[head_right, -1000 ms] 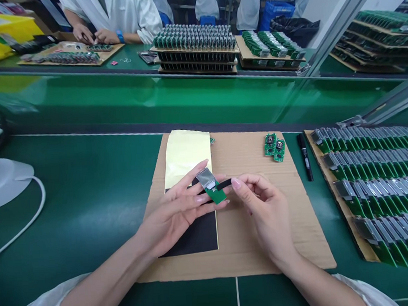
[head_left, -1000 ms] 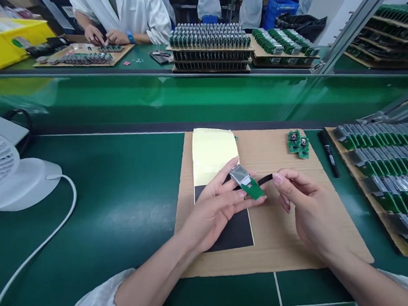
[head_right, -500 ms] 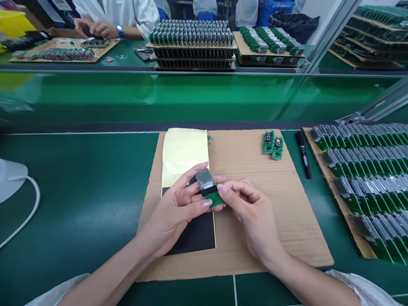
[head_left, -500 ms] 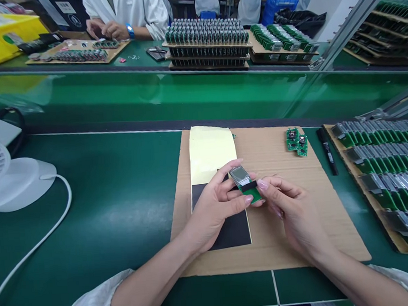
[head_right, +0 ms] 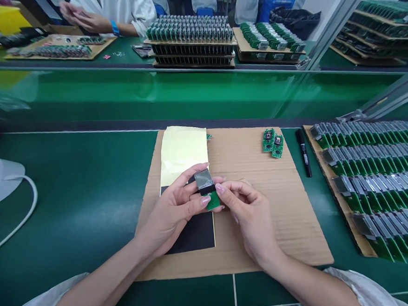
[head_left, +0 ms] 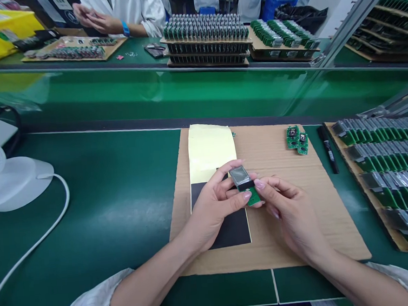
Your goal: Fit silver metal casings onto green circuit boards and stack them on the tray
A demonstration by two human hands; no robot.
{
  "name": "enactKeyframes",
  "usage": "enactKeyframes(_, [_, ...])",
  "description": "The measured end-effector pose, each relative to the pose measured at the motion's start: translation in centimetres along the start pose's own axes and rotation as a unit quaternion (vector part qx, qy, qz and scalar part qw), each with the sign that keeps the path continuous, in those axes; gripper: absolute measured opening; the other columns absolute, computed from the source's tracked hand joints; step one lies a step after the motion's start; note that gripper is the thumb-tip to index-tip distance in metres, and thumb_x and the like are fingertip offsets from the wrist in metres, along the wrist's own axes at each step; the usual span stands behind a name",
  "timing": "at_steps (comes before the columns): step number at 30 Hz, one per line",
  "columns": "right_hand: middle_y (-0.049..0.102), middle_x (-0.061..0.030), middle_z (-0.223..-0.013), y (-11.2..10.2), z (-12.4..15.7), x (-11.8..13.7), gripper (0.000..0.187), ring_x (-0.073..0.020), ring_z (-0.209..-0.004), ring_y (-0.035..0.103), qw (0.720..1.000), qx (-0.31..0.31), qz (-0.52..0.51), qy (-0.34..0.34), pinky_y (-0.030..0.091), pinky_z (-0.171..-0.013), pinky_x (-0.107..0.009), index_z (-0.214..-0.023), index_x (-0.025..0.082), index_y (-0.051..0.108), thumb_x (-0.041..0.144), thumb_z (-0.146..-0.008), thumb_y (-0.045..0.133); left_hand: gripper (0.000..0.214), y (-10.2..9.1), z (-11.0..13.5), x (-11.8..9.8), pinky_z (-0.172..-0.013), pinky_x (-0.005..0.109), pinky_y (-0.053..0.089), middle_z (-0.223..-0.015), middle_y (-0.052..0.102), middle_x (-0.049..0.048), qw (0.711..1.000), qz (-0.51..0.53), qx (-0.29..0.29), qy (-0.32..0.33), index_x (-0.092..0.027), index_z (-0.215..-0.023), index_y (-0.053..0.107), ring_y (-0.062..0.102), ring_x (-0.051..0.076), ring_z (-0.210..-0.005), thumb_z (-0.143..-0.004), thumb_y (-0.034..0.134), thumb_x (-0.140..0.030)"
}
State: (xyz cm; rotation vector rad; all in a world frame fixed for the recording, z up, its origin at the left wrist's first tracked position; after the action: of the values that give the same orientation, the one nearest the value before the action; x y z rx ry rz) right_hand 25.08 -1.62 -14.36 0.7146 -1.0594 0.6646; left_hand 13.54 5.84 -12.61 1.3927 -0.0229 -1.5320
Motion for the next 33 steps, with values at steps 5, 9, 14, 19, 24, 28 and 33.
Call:
enactKeyframes(5, [0.05,0.0058,-0.055,0.08,0.02,0.07,0.016,-0.0046,-0.047,0.031,1.0,0.005,-0.008,-0.003,0.032,-0.049,-0.021,-0.068,0.023,0.075,0.036,-0.074,0.078,0.059,-0.06,0.0,0.07,-0.079,0.031,0.06,-0.12,0.068,0.0093,1.0,-0.001,-0.002,0.003,-0.019,-0.129,0.047,0.07,0.02,-0.094,-0.077,0.074,-0.009])
enactKeyframes(9, [0.048,0.0061,-0.054,0.0,0.01,0.08,0.016,-0.005,-0.046,0.031,1.0,-0.001,-0.001,-0.005,0.031,-0.048,-0.022,-0.069,0.023,0.075,0.037,-0.075,0.077,0.059,-0.04,-0.05,0.07,-0.079,0.032,0.06,-0.119,0.068,0.0096,1.0,-0.002,-0.003,0.001,-0.019,-0.129,0.047,0.07,0.02,-0.095,-0.078,0.074,-0.01])
enactKeyframes(14, [0.047,0.0063,-0.052,0.12,0.01,0.17,0.014,-0.0053,-0.045,0.03,1.0,0.001,-0.005,-0.005,0.033,-0.048,-0.023,-0.069,0.023,0.076,0.036,-0.074,0.077,0.056,-0.05,-0.09,0.01,-0.079,0.032,0.059,-0.119,0.068,0.009,1.0,-0.002,-0.003,0.0,-0.02,-0.127,0.048,0.07,0.021,-0.096,-0.078,0.074,-0.011])
enactKeyframes(19, [0.051,0.0053,-0.055,0.13,0.09,0.23,0.014,-0.0058,-0.046,0.033,1.0,-0.001,-0.004,-0.001,0.034,-0.048,-0.024,-0.068,0.023,0.074,0.035,-0.075,0.077,0.055,-0.02,0.08,0.06,-0.08,0.034,0.059,-0.117,0.069,0.0084,1.0,-0.002,-0.009,-0.002,-0.022,-0.126,0.05,0.069,0.022,-0.097,-0.078,0.074,-0.012])
enactKeyframes(24, [0.054,0.0041,-0.058,0.15,0.07,0.19,0.015,-0.0064,-0.047,0.035,1.0,-0.001,0.001,-0.003,0.034,-0.049,-0.024,-0.068,0.022,0.074,0.036,-0.074,0.077,0.053,0.02,0.12,0.05,-0.08,0.035,0.059,-0.116,0.07,0.0089,1.0,-0.003,-0.015,-0.001,-0.021,-0.125,0.05,0.068,0.023,-0.1,-0.079,0.074,-0.014])
enactKeyframes(28, [0.055,0.004,-0.061,0.23,0.05,0.2,0.016,-0.0062,-0.047,0.034,1.0,-0.006,0.001,0.0,0.036,-0.05,-0.025,-0.069,0.022,0.075,0.037,-0.073,0.078,0.05,0.11,0.11,-0.02,-0.079,0.033,0.059,-0.117,0.07,0.0088,1.0,-0.002,-0.009,0.003,-0.02,-0.126,0.05,0.068,0.023,-0.1,-0.081,0.071,-0.013])
enactKeyframes(33, [0.054,0.0038,-0.059,0.23,0.08,0.26,0.016,-0.0076,-0.048,0.036,1.0,-0.008,0.009,-0.005,0.035,-0.05,-0.026,-0.069,0.023,0.075,0.038,-0.073,0.078,0.051,0.16,0.06,-0.06,-0.079,0.033,0.059,-0.117,0.07,0.009,1.0,-0.005,-0.013,0.003,-0.02,-0.126,0.05,0.068,0.023,-0.1,-0.08,0.072,-0.013])
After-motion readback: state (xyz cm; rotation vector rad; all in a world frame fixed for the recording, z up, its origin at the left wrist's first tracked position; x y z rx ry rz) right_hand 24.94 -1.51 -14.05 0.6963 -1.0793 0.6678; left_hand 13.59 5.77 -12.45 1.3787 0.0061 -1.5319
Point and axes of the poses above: each hand's wrist, its own z-axis away from the middle knuckle, its own y-axis out of the palm, x = y × z, the point moved 4 cm from there along -z, towards the middle knuckle
